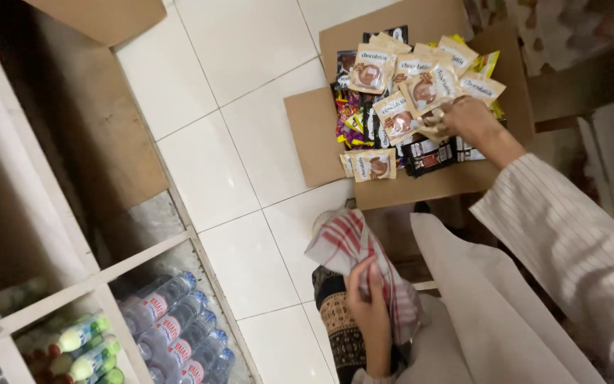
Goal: The recorder sorts through packets of Chocolatos in a box, wipes them with a cloth, and scans them with a handheld barcode scanner in a storage area.
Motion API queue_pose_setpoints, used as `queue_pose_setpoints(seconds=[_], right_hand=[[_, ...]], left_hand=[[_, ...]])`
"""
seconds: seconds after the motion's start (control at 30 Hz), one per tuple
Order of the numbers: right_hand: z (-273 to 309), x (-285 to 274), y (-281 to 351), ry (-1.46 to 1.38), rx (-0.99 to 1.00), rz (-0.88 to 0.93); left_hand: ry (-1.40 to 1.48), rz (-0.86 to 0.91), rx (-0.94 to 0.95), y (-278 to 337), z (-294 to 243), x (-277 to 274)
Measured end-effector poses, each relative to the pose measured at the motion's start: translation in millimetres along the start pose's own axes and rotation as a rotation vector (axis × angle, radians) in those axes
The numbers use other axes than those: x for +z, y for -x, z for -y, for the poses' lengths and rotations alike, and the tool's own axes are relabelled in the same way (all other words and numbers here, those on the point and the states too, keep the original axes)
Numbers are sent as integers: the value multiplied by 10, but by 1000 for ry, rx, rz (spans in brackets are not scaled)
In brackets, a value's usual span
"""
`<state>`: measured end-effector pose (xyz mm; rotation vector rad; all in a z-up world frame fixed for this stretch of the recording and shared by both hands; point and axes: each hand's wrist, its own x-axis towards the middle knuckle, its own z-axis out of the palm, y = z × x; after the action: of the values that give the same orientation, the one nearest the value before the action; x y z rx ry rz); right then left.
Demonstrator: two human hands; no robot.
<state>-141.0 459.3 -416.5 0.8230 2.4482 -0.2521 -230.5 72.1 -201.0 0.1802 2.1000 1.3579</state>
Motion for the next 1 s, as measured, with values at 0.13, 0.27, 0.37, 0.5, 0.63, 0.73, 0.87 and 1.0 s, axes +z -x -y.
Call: queue_pose_setpoints(seconds=[0.13, 0.27, 0.37, 0.5, 0.63, 0.73, 0.87, 1.0], right_hand=[[-19, -528, 1223, -297, -50, -261], [463, -1695, 3072, -705, -222, -181], [855, -2272, 4208, -767, -453, 159], [1168, -2203, 5012, -732, -716, 60], [1577, -2274, 5455, -472, -666, 194], [1719, -2539, 5755, -433, -616, 223], [1590, -2492, 6041, -876, -488, -296], [1470, -1878, 6078, -1276, -569, -1013]], left_hand=[[11, 100, 125, 35, 23, -28], [142, 246, 58, 135, 118, -113], [379, 660, -261, 47, 755, -13], [403, 1274, -312, 945, 43, -105], [143, 1750, -155, 1502, -255, -291], [-27, 1832, 117, 1874, -463, -515], [193, 1346, -58, 2186, -387, -707], [546, 1164, -105, 1831, 239, -775]])
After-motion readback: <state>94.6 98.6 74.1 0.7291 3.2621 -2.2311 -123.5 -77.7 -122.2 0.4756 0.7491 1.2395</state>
